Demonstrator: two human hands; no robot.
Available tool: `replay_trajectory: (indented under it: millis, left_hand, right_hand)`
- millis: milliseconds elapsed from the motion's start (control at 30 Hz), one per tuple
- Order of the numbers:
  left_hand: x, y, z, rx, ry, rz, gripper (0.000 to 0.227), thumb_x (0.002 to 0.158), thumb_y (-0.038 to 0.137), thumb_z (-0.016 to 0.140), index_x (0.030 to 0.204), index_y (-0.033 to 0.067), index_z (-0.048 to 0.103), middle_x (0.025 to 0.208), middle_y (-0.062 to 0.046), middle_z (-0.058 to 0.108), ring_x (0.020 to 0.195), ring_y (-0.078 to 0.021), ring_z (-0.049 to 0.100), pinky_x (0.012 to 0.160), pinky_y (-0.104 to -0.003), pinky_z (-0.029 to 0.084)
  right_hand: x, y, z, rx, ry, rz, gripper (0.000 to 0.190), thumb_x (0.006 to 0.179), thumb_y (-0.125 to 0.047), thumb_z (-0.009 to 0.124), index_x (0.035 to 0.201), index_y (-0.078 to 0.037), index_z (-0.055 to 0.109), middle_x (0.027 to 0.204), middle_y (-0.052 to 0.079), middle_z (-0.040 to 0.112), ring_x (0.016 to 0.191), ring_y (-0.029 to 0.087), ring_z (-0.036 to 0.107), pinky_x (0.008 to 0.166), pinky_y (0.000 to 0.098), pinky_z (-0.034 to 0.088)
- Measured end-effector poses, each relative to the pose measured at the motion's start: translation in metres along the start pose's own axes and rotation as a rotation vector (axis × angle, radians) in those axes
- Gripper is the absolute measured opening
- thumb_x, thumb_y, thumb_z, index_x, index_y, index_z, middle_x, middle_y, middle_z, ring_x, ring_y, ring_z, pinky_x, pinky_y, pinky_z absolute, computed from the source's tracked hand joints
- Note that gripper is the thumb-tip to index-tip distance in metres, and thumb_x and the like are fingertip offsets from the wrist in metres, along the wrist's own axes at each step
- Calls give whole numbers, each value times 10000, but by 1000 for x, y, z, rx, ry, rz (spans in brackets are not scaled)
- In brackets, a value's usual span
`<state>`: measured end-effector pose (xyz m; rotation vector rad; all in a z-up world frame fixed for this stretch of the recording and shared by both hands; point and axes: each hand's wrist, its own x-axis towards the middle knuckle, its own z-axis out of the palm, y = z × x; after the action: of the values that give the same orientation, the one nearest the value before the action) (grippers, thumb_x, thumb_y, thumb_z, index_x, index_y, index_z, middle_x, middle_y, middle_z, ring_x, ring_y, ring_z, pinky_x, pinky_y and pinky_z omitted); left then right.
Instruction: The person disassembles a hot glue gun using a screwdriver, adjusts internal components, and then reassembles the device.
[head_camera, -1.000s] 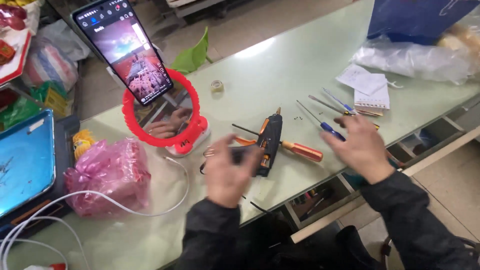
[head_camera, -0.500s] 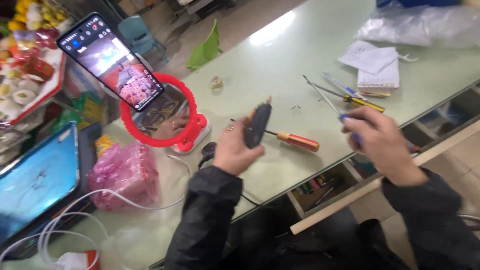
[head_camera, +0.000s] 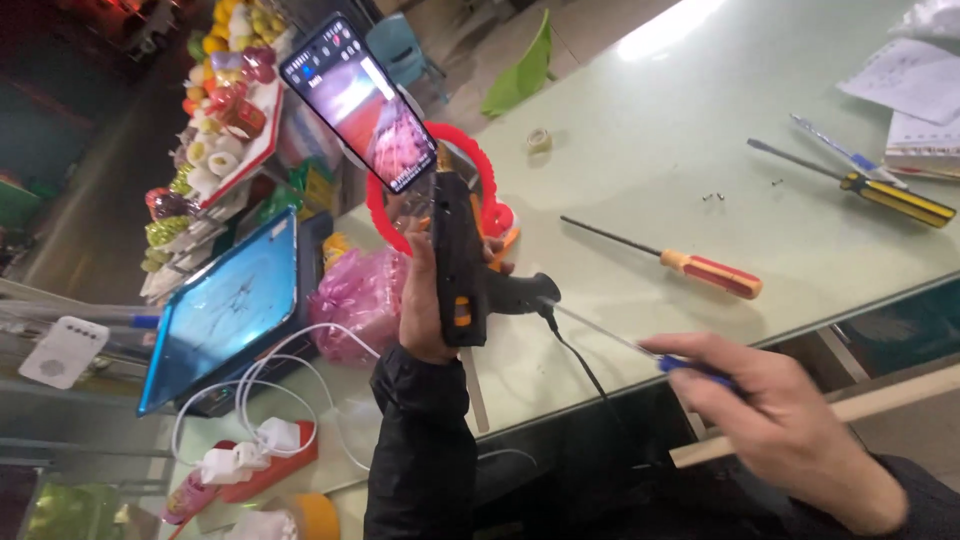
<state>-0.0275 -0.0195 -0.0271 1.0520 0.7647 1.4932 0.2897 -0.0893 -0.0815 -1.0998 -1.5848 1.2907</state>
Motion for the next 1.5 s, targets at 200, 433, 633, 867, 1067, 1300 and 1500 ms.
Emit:
replay_trajectory:
  millis: [200,433,633,867,1067,1300,1500]
  left_hand:
    - [-9,0,3,-32,-28,-3,685,1002,611,534,1143,-43,679,937,-130,700,1063,-270,650,947,-468,578]
    - [-13,-2,3,-26,-71,-27,666,986,607,575,1096,-41,673,992,-152,673,971,-289,678,966,-482,582]
    - [-16,1,14,50,-103,22,659,1001,589,554,985,-51,710,1060,-175,665,1031,-287,647,954,-448,563]
    - [-18,-2,12,27,-137,44,596,1041,528,554,1148,-48,660,1011,-178,674,995,-321,659,963,-489,564]
    - [-20,2,18,122,-179,66,631,1035,511,595,1262,-78,605,990,-198,683,1018,-312,676,927,-473,604]
    - [-18,1,26,385,-105,80,599,1041,485,518,1108,-84,691,912,-201,755,847,-305,746,805,-444,627]
    - [-16,3,33,337,-84,45,542,1045,428,536,1225,-74,632,970,-197,727,811,-282,730,726,-425,622]
  right_hand:
    - [7,-27,25,-61,-31,-225,368,929,-211,627,1239,-161,819,1115,-43,895,953,65,817,868,227,580]
    - [14,-57,34,-155,-56,-364,365,971,-237,582,1277,-178,773,910,-35,835,736,105,753,727,243,558]
    - [16,-57,34,-219,-58,-377,350,967,-240,591,1268,-197,764,877,-40,823,727,130,734,728,267,549]
    - [18,-62,30,-244,-57,-380,349,956,-207,614,1262,-205,780,751,-39,741,650,138,658,673,279,518]
    - [32,-95,15,-58,-161,345,412,947,-250,613,1184,-187,943,663,86,884,615,158,653,607,290,480]
    - [27,-79,4,107,-119,319,333,912,-189,752,1129,-83,980,535,126,727,369,174,444,349,311,349]
    - [19,-66,13,-324,73,-530,231,919,-190,692,1107,-99,790,843,-5,842,612,139,752,577,273,575]
